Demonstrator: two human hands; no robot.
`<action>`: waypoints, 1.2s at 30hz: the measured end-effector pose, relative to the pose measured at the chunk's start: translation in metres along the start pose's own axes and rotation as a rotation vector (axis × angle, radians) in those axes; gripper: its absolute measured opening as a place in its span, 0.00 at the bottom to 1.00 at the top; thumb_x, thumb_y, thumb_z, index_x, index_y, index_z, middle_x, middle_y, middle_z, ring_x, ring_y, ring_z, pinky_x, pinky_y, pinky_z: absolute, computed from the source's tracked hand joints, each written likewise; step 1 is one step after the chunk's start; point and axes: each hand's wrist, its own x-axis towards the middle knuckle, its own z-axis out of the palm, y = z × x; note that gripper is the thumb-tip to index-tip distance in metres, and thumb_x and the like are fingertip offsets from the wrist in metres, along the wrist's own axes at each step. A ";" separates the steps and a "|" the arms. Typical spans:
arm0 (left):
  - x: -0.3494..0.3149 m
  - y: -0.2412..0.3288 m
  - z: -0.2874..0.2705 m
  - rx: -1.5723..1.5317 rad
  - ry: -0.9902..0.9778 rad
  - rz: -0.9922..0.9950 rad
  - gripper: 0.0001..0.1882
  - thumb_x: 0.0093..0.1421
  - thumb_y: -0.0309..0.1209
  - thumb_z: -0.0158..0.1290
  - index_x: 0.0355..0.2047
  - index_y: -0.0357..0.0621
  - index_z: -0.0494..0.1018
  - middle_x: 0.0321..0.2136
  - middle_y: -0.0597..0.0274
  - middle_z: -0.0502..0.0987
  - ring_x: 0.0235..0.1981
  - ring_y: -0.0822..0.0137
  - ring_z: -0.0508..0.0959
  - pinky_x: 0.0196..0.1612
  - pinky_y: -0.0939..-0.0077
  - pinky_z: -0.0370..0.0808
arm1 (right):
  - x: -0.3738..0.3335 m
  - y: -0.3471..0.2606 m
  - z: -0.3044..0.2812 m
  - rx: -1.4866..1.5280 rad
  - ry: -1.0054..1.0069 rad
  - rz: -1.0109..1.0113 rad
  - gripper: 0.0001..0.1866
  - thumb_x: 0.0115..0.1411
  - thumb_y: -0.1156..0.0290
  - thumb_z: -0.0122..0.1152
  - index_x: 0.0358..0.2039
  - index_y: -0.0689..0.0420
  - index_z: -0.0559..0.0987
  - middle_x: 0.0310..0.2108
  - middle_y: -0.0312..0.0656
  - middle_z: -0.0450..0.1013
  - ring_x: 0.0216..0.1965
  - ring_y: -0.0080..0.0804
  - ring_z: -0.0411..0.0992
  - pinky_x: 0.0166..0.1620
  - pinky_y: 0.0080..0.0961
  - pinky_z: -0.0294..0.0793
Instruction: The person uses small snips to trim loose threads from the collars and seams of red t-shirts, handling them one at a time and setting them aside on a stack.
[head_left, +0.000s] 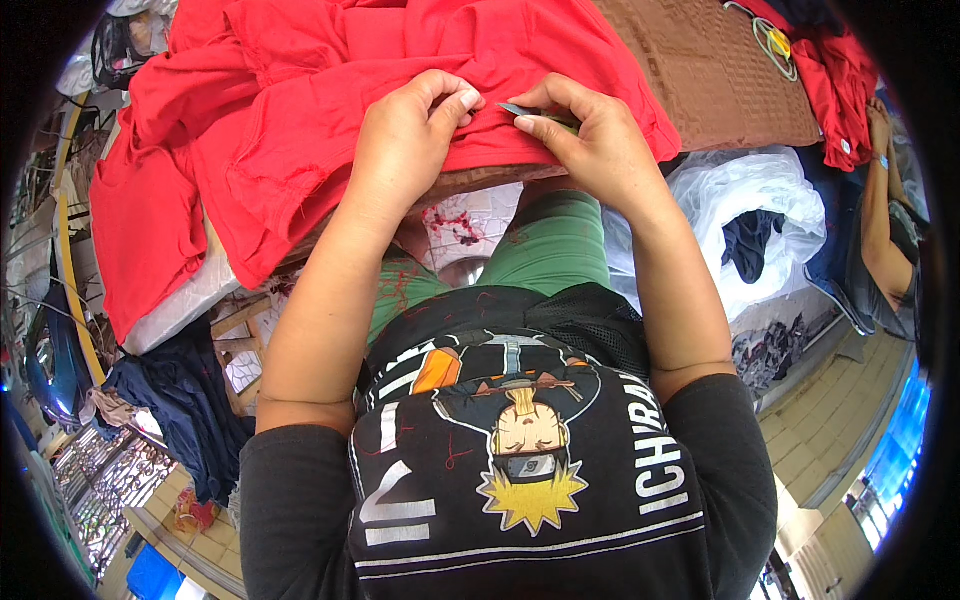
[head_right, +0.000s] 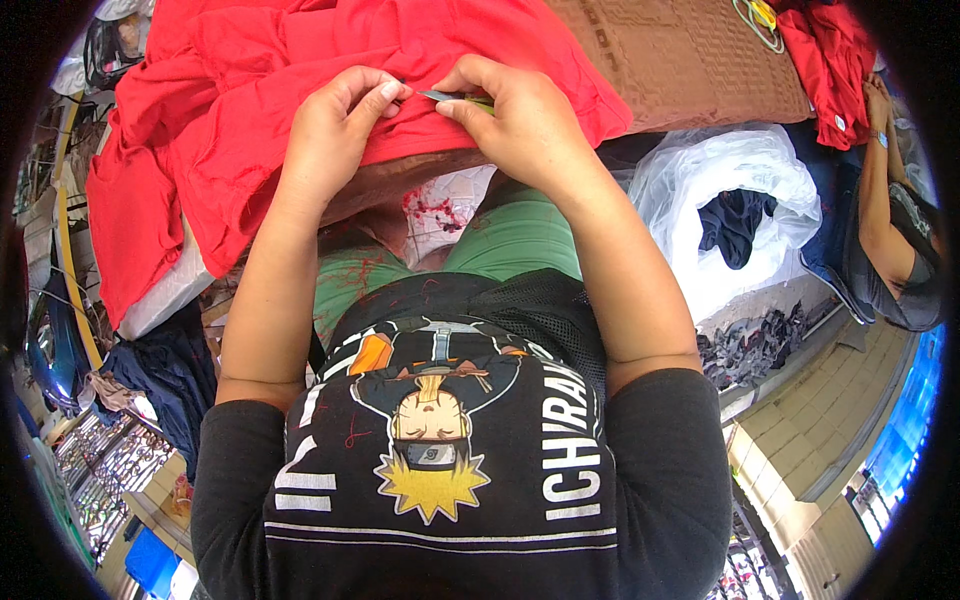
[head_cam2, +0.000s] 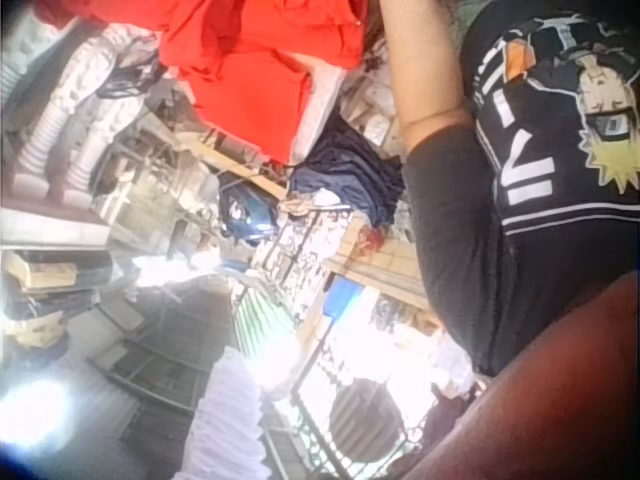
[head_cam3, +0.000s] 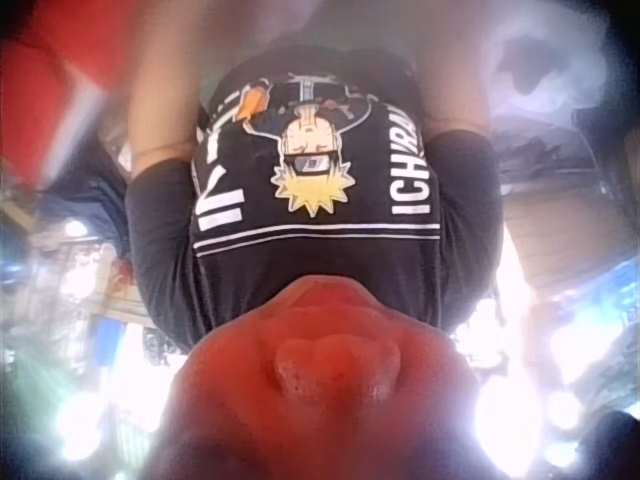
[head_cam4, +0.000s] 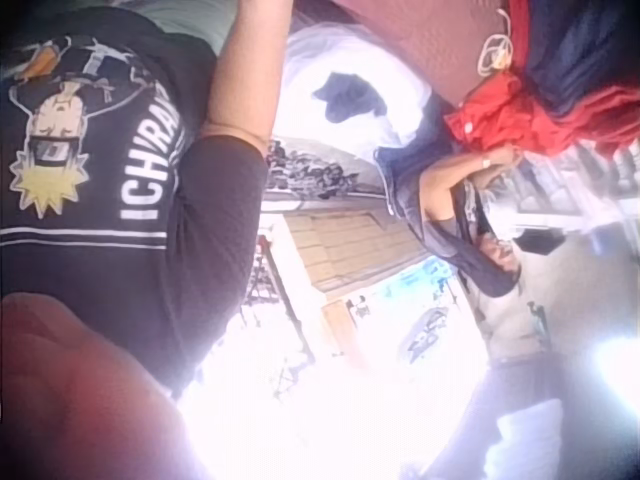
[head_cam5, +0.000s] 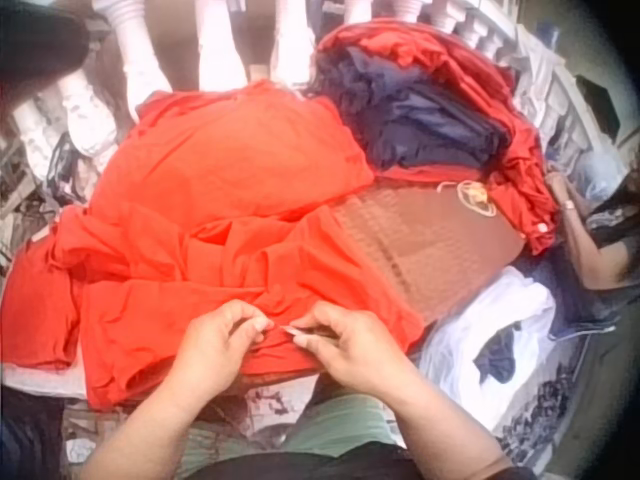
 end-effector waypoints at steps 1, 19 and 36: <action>0.001 -0.001 0.000 -0.040 -0.009 -0.002 0.10 0.66 0.31 0.51 0.39 0.35 0.75 0.33 0.64 0.81 0.35 0.77 0.77 0.43 0.81 0.74 | 0.001 0.002 0.000 -0.005 0.014 -0.024 0.10 0.57 0.71 0.63 0.39 0.60 0.79 0.33 0.45 0.79 0.37 0.35 0.77 0.42 0.30 0.74; 0.005 -0.011 -0.004 -0.309 -0.060 -0.067 0.13 0.65 0.33 0.54 0.41 0.35 0.77 0.33 0.66 0.78 0.37 0.77 0.74 0.46 0.81 0.70 | 0.007 -0.008 0.009 -0.178 0.024 -0.140 0.10 0.56 0.67 0.63 0.38 0.57 0.79 0.34 0.47 0.78 0.36 0.46 0.76 0.38 0.37 0.74; -0.040 0.011 -0.082 -0.350 0.095 0.288 0.13 0.63 0.23 0.52 0.48 0.37 0.73 0.45 0.60 0.77 0.45 0.72 0.76 0.50 0.77 0.73 | 0.031 -0.019 0.019 0.027 -0.021 -0.059 0.12 0.54 0.67 0.67 0.38 0.59 0.81 0.33 0.45 0.79 0.37 0.31 0.77 0.43 0.27 0.75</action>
